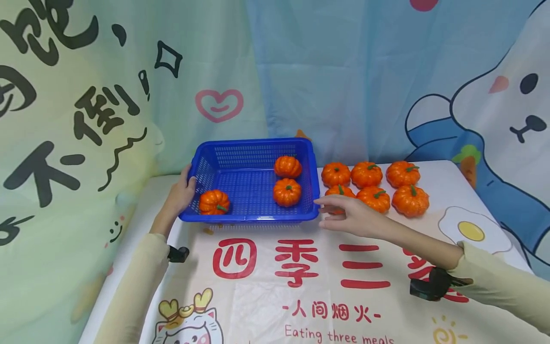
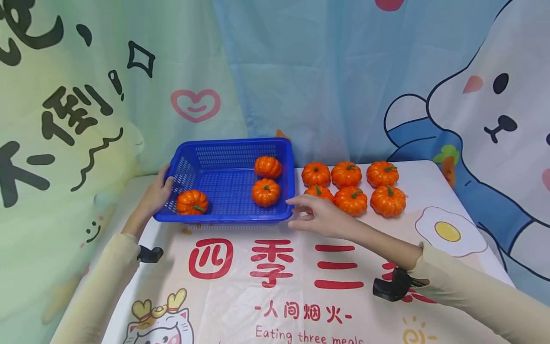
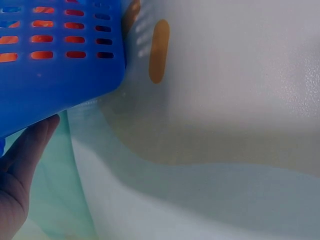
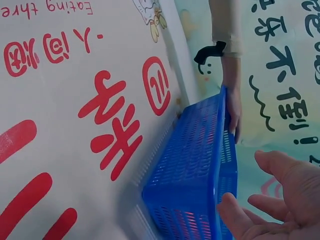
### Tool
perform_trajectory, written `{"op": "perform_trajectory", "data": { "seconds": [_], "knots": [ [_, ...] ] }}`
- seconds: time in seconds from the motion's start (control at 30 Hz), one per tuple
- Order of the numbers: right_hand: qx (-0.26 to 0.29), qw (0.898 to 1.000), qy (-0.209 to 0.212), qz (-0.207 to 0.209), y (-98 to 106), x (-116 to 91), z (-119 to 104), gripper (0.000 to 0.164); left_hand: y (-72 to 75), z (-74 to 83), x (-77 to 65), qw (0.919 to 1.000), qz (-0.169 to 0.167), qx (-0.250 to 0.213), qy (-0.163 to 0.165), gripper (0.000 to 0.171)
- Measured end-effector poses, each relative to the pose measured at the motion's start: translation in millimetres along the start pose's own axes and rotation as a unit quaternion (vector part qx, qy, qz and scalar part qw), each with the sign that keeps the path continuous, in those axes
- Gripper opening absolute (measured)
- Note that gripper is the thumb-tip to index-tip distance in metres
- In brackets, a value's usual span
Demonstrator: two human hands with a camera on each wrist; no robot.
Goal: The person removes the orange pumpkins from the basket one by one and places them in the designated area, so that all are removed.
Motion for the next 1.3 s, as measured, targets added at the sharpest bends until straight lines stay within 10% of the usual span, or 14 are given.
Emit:
{"op": "perform_trajectory", "data": {
  "seconds": [0.8, 1.07, 1.3],
  "knots": [
    [0.007, 0.999, -0.013, -0.029, -9.1, 49.4, -0.6, 0.062, 1.4, -2.0, -1.0, 1.0000, -0.003, -0.004, -0.002, 0.058],
    [0.093, 0.980, -0.157, -0.075, -1.6, 122.0, 3.3, 0.083, 9.4, -0.6, 0.5, 1.0000, 0.005, 0.004, -0.004, 0.058],
    [-0.011, 0.980, -0.197, -0.036, 5.8, 173.3, 9.0, 0.078, 3.0, -0.5, -2.5, 0.9999, 0.009, 0.006, 0.001, 0.058]
  ]
}}
Point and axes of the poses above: each hand's wrist, its own x-axis towards the middle knuckle, its own y-axis out of the back of the hand, z = x × y, the point moved 7 cm from there along x, towards the middle knuckle, and after that the axes turned 2 degrees about y, right-handed, at the moved point
